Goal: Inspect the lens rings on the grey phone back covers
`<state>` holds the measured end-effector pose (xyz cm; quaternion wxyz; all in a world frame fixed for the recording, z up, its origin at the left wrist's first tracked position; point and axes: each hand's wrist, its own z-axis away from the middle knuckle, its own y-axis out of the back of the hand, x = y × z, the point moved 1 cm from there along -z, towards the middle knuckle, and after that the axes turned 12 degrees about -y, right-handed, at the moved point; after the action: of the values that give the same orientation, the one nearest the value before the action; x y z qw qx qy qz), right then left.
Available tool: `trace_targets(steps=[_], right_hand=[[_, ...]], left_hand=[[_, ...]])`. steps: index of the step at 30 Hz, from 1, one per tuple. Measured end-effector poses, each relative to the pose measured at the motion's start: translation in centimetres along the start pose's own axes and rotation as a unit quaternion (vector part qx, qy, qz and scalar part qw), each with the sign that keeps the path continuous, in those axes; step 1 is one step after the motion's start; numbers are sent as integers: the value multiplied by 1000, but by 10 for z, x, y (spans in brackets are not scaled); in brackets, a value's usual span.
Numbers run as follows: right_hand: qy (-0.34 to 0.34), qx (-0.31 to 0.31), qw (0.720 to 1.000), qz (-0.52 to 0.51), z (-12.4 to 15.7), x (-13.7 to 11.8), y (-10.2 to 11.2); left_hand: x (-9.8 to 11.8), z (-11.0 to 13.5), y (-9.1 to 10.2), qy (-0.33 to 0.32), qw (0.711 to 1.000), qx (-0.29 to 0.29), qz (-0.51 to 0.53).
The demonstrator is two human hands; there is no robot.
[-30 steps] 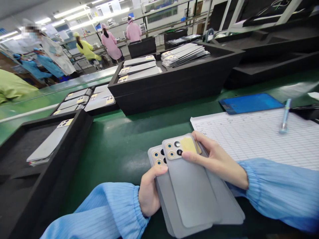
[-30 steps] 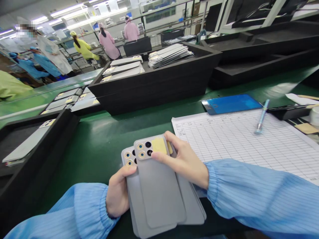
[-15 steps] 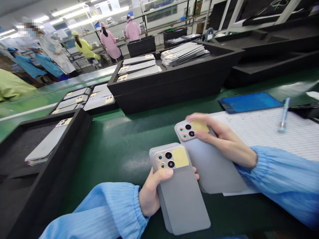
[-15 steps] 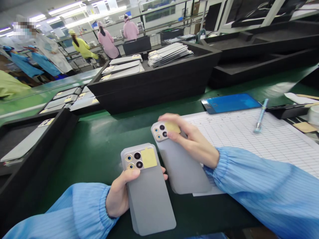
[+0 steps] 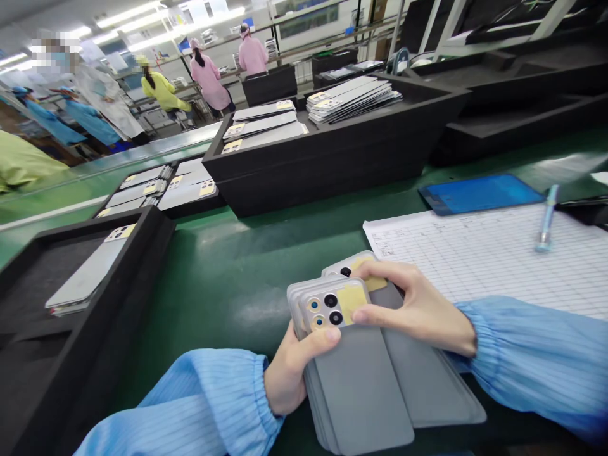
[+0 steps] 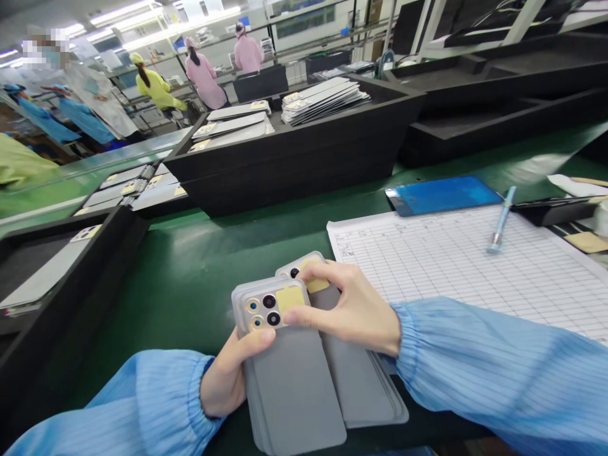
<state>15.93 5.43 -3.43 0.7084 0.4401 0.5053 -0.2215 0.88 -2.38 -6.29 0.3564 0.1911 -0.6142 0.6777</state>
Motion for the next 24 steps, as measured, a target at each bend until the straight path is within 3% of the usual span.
trace_targets(steps=[8,17,24], right_hand=[[-59,-34,997,44,5,-3,-11],[-21,-30,999,32,5,-4,-8],[-13,-27,999,19,6,-5,-8]], left_hand=[[3,-4,-1,1,990,-52,-134],[-1,-1,4,70,996,-23,-53],[-1,-1,4,78,996,-34,-26]])
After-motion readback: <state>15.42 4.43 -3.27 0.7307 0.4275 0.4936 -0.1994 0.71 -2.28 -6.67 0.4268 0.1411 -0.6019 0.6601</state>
